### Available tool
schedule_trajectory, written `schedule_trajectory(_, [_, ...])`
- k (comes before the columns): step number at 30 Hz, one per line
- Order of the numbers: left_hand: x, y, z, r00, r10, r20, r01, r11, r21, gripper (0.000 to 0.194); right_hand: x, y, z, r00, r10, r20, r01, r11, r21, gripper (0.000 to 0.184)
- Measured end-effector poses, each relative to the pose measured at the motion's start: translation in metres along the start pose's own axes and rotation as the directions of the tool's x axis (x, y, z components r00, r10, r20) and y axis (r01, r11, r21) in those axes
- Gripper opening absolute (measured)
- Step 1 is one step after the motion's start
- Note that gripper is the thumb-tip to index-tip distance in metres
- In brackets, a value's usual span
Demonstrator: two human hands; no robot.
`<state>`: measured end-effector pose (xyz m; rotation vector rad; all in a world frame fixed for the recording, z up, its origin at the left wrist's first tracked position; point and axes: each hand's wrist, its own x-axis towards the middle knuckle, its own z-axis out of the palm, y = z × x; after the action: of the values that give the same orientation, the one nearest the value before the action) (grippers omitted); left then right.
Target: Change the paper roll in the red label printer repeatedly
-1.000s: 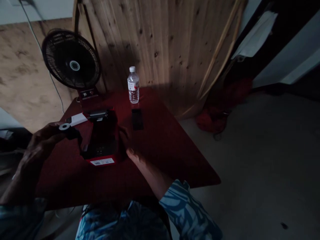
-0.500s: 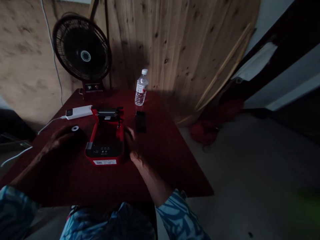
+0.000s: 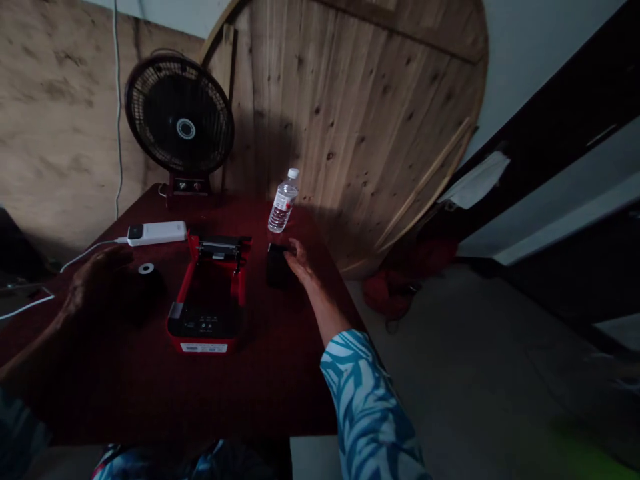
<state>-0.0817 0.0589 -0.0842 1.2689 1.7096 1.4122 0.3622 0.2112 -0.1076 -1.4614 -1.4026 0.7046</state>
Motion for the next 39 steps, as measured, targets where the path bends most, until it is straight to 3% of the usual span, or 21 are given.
schedule_trajectory(4, [0.001,0.002,0.003,0.996,-0.017,-0.084,0.005,0.990,-0.141,0.048,0.011,0.013,0.017,0.997,-0.005,0.078,0.009,0.999,-0.051,0.039])
schedule_trajectory(9, [0.008,-0.009,0.003,0.998,-0.034,-0.060,0.020,0.975,-0.223,0.050,0.014,0.011,0.021,0.993,0.004,0.117,0.006,0.996,-0.090,0.029])
schedule_trajectory(14, [0.007,-0.014,0.000,1.000,0.005,-0.019,-0.010,0.975,-0.221,0.048,-0.006,0.000,0.007,0.996,0.023,0.089,-0.016,0.997,-0.082,0.020])
schedule_trajectory(18, [-0.002,-0.003,-0.004,0.996,0.087,0.009,-0.084,0.981,-0.176,0.037,-0.037,-0.011,-0.020,0.998,0.030,0.057,-0.029,0.999,-0.024,0.032])
schedule_trajectory(22, [-0.009,0.003,-0.005,0.989,0.144,0.028,-0.138,0.978,-0.155,0.041,-0.078,-0.052,-0.048,0.995,0.023,0.093,-0.030,0.997,0.073,0.047])
schedule_trajectory(27, [-0.012,0.002,-0.002,0.992,0.122,0.019,-0.117,0.980,-0.163,0.048,-0.140,-0.147,-0.067,0.946,-0.091,0.310,-0.026,0.934,0.355,0.040])
schedule_trajectory(29, [-0.012,0.002,-0.002,0.993,0.117,0.016,-0.113,0.981,-0.161,0.048,-0.159,-0.177,-0.063,0.917,-0.135,0.376,0.006,0.946,0.324,0.036])
schedule_trajectory(32, [-0.012,0.000,-0.001,0.995,0.104,-0.001,-0.103,0.979,-0.175,0.050,-0.169,-0.192,-0.040,0.812,-0.158,0.561,0.067,0.982,0.179,0.036])
schedule_trajectory(34, [-0.012,-0.001,0.001,0.996,0.085,-0.012,-0.086,0.978,-0.189,0.052,-0.165,-0.185,-0.016,0.763,-0.168,0.624,0.163,0.984,0.065,0.034])
schedule_trajectory(39, [-0.012,0.000,0.003,0.999,0.042,-0.002,-0.042,0.981,-0.191,0.056,-0.151,-0.156,0.030,0.752,-0.257,0.607,0.439,0.883,-0.169,0.026])
